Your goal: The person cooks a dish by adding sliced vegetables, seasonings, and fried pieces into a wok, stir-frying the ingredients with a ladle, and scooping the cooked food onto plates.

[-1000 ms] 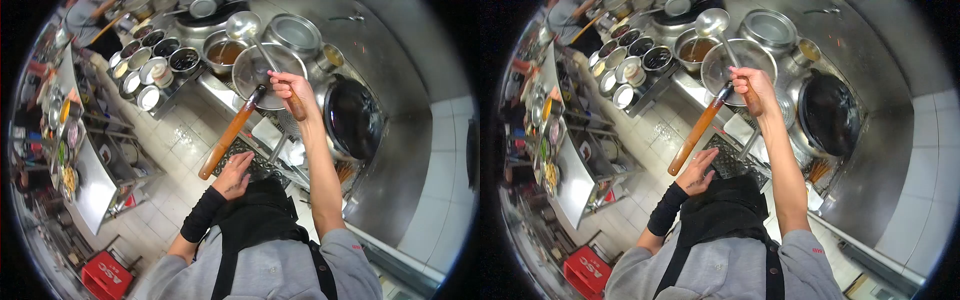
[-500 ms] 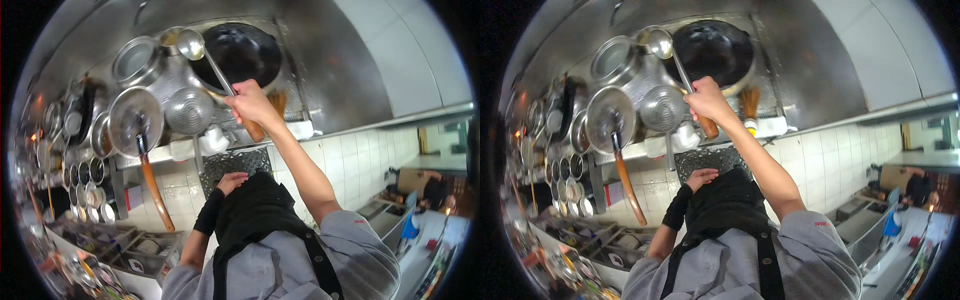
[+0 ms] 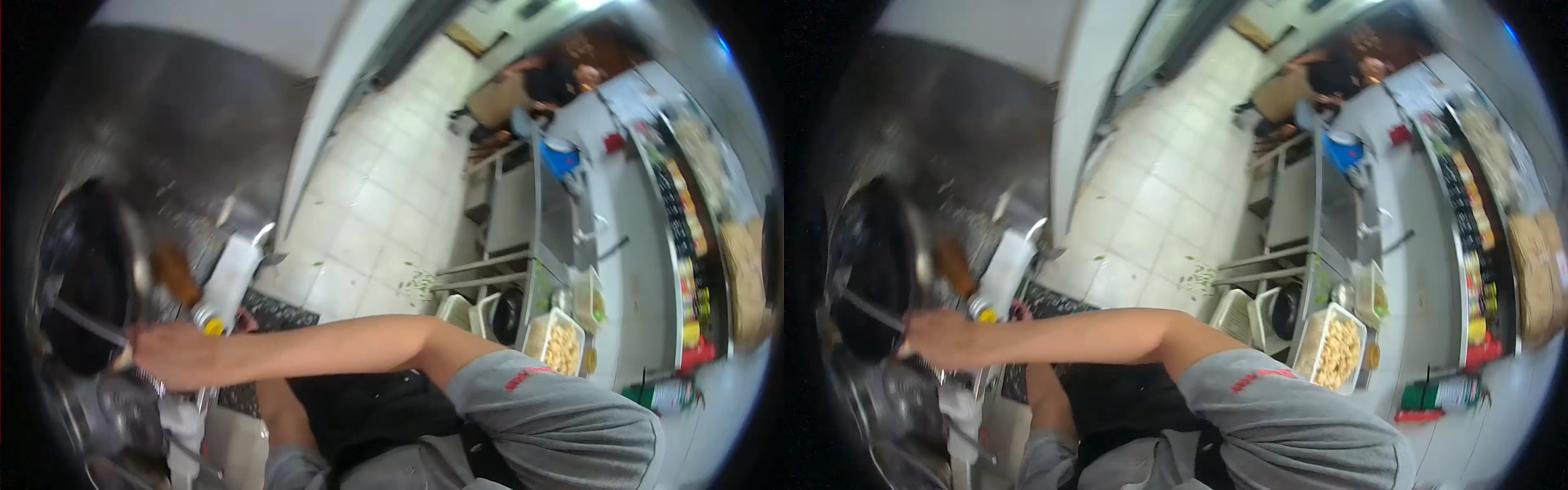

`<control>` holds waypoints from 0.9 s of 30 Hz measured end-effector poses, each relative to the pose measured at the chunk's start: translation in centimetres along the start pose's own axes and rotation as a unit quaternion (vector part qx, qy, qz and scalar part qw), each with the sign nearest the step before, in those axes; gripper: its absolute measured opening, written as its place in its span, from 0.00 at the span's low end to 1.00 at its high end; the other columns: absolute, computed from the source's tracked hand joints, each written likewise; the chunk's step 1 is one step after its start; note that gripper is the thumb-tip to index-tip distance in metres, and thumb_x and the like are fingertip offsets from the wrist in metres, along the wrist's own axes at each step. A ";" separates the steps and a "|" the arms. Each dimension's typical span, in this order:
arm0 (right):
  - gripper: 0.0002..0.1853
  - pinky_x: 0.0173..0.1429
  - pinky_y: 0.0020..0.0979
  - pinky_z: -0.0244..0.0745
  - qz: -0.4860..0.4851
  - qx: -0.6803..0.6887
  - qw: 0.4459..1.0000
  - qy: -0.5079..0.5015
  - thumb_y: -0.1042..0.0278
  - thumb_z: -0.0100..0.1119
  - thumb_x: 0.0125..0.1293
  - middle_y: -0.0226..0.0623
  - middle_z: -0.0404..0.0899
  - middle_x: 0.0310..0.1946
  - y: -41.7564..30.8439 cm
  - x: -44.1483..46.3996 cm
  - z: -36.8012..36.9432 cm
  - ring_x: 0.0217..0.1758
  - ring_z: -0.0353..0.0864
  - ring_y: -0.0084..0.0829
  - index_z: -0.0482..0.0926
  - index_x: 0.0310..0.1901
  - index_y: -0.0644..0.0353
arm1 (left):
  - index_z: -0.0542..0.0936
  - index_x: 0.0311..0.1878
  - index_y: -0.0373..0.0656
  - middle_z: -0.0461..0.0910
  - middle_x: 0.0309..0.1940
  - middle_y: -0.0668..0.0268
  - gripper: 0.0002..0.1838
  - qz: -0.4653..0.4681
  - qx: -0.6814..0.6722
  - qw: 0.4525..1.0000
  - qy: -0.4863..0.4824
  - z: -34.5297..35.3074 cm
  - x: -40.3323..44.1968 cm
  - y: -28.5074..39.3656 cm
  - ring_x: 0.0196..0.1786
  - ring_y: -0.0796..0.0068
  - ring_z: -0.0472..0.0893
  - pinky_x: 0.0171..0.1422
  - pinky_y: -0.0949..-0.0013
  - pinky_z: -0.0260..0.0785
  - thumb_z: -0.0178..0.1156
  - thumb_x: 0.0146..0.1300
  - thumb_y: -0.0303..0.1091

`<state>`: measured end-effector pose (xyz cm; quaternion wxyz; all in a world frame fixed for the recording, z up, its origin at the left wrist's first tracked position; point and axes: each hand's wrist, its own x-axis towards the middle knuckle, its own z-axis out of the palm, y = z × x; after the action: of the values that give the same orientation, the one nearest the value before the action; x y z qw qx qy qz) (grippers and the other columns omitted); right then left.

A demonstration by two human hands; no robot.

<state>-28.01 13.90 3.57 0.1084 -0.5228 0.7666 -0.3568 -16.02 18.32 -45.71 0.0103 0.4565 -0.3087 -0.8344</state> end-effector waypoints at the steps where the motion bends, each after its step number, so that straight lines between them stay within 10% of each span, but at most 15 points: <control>1: 0.13 0.48 0.42 0.81 -0.019 0.010 1.000 0.022 0.72 0.62 0.45 0.49 0.79 0.41 1.1 -0.5 0.5 0.47 0.82 0.48 0.82 0.35 0.67 | 0.77 0.61 0.45 0.79 0.58 0.60 0.19 -0.007 -0.003 1.000 0.018 -0.2 -0.2 -0.3 0.55 0.65 0.78 0.64 0.58 0.70 0.57 0.68 0.37; 7: 0.13 0.50 0.44 0.78 -0.021 0.088 0.993 0.074 0.72 0.62 0.43 0.51 0.76 0.39 4.3 -1.8 1.3 0.46 0.80 0.50 0.77 0.32 0.69 | 0.76 0.62 0.46 0.77 0.61 0.59 0.21 -0.019 0.005 0.996 0.084 0.4 -1.3 -3.1 0.59 0.64 0.76 0.67 0.57 0.67 0.57 0.67 0.39; 17: 0.15 0.53 0.47 0.77 0.057 0.133 0.980 -0.134 0.73 0.64 0.42 0.54 0.79 0.36 2.6 -3.7 -2.7 0.47 0.80 0.53 0.80 0.34 0.70 | 0.76 0.63 0.46 0.75 0.64 0.57 0.23 0.015 0.044 0.997 0.065 0.7 -1.7 -3.6 0.65 0.63 0.73 0.72 0.55 0.62 0.59 0.65 0.41; 19: 0.13 0.46 0.49 0.80 -0.004 0.125 0.990 0.062 0.69 0.67 0.41 0.56 0.81 0.34 3.1 -5.5 -0.3 0.42 0.82 0.56 0.82 0.29 0.68 | 0.76 0.63 0.46 0.74 0.65 0.56 0.24 0.054 0.165 0.985 0.018 2.3 -2.9 -2.9 0.66 0.62 0.73 0.73 0.55 0.61 0.59 0.64 0.41; 23: 0.10 0.37 0.48 0.77 0.014 0.063 0.996 -0.069 0.71 0.57 0.58 0.54 0.81 0.25 1.8 -5.9 -3.0 0.30 0.83 0.50 0.81 0.26 0.69 | 0.75 0.63 0.47 0.73 0.66 0.55 0.25 0.229 0.541 0.808 -0.035 2.0 -16.3 -0.3 0.69 0.62 0.71 0.75 0.54 0.59 0.59 0.64 0.42; 26: 0.20 0.39 0.46 0.77 0.023 0.014 1.000 -0.003 0.78 0.57 0.59 0.56 0.82 0.30 -2.3 -5.9 -4.1 0.32 0.84 0.54 0.74 0.55 0.69 | 0.75 0.64 0.47 0.72 0.67 0.55 0.26 0.362 0.772 0.517 -0.076 -5.5 -28.3 -3.1 0.70 0.61 0.70 0.76 0.54 0.58 0.60 0.63 0.43; 27: 0.20 0.38 0.45 0.76 0.000 0.033 0.999 0.036 0.78 0.58 0.58 0.55 0.82 0.29 -3.5 -6.3 -3.7 0.32 0.83 0.55 0.77 0.54 0.66 | 0.75 0.64 0.47 0.72 0.68 0.54 0.26 0.314 0.803 0.503 -0.063 -9.3 -31.3 -5.2 0.71 0.61 0.70 0.77 0.54 0.57 0.60 0.63 0.43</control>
<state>-24.75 20.37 7.27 0.0977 -0.5055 0.7580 -0.4004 10.72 27.24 -28.48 -0.1184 0.0880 -0.9691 -0.1977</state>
